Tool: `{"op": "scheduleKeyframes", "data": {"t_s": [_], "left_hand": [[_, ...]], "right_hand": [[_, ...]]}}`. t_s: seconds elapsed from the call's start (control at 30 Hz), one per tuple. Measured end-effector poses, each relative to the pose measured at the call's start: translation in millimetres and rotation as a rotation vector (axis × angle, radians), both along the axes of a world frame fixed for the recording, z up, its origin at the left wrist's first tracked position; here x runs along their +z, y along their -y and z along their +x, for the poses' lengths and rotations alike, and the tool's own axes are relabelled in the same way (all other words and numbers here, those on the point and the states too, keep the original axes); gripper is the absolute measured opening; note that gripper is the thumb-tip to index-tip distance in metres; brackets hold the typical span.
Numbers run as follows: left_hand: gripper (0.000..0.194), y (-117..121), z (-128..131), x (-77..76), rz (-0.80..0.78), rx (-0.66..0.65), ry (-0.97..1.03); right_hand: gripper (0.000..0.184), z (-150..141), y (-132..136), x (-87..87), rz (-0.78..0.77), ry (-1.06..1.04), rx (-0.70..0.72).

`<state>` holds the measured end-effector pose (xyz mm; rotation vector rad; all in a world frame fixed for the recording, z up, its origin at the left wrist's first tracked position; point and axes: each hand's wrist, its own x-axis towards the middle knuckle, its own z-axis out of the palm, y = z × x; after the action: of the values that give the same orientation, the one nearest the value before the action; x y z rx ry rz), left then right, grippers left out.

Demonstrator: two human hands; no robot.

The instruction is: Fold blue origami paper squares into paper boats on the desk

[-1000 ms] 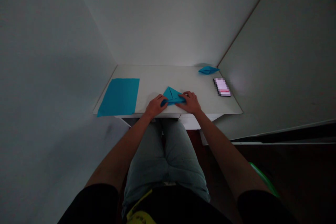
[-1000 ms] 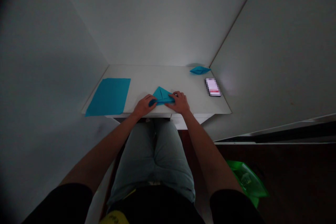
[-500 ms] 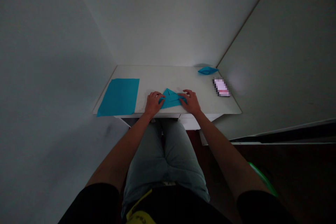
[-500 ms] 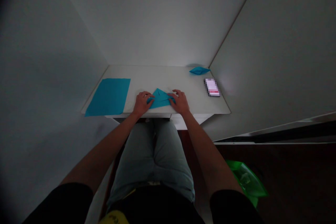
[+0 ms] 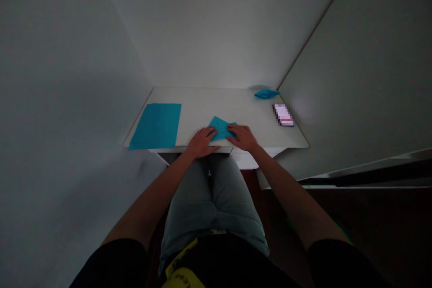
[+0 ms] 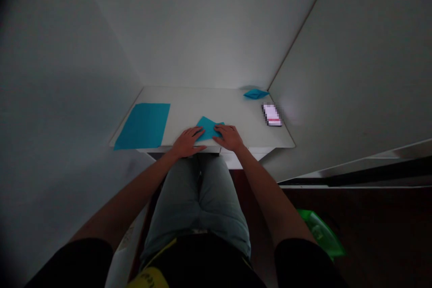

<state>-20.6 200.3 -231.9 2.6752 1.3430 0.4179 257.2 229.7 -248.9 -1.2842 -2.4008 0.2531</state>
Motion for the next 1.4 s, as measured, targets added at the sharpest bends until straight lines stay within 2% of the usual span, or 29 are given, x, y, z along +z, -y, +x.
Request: {"op": "scheduleKeyframes", "data": {"t_s": [0.07,0.17,0.3,0.4,0.5,0.63,0.7,0.77,0.87,0.97,1.03,1.1,1.2,1.3,1.4], "left_hand": [[0.072,7,-8,-2.4,-0.009,0.026,0.008],[0.061,15,-18,-5.4,-0.037,0.053,0.052],[0.047,29,-27,-3.8,-0.096,0.058,0.140],[0.027,36,-27,3.4,-0.124,0.130,0.256],[0.020,30,-23,16.8,-0.187,0.225,0.485],[0.028,1,-18,38.2,-0.214,0.362,0.710],[0.029,-17,-16,43.9,-0.205,0.399,0.720],[0.029,-31,-14,42.9,-0.200,0.401,0.692],[0.034,-40,-12,30.2,-0.200,0.383,0.589],[0.044,-37,-13,13.8,-0.114,0.372,0.434],[0.042,-31,-15,6.4,-0.036,0.355,0.338],[0.031,-24,-21,2.7,-0.005,0.295,0.275],[0.027,-13,-33,2.1,-0.053,0.119,0.223],[0.045,-1,-48,3.7,-0.115,-0.038,0.167],[0.062,6,-61,4.4,-0.159,-0.092,0.140]], "right_hand": [[0.056,2,10,-0.1,0.015,0.017,0.008],[0.061,4,29,-2.8,0.032,0.055,0.039],[0.037,6,53,-7.6,0.014,0.032,0.038],[0.022,9,59,-3.2,-0.031,-0.081,-0.018],[0.025,13,49,13.9,-0.108,-0.275,-0.053],[0.042,17,18,39.9,-0.169,-0.545,-0.139],[0.046,16,1,42.6,-0.189,-0.571,-0.177],[0.046,14,-12,35.5,-0.214,-0.536,-0.212],[0.049,10,-23,12.9,-0.230,-0.428,-0.260],[0.062,10,-24,-7.7,-0.127,-0.313,-0.293],[0.056,12,-20,-13.9,-0.052,-0.231,-0.233],[0.040,16,-14,-13.9,-0.042,-0.152,-0.090],[0.037,25,-1,-7.3,-0.069,-0.076,0.065],[0.042,34,12,-0.2,-0.062,-0.033,0.117],[0.054,47,23,2.9,-0.071,0.008,0.168]]}}
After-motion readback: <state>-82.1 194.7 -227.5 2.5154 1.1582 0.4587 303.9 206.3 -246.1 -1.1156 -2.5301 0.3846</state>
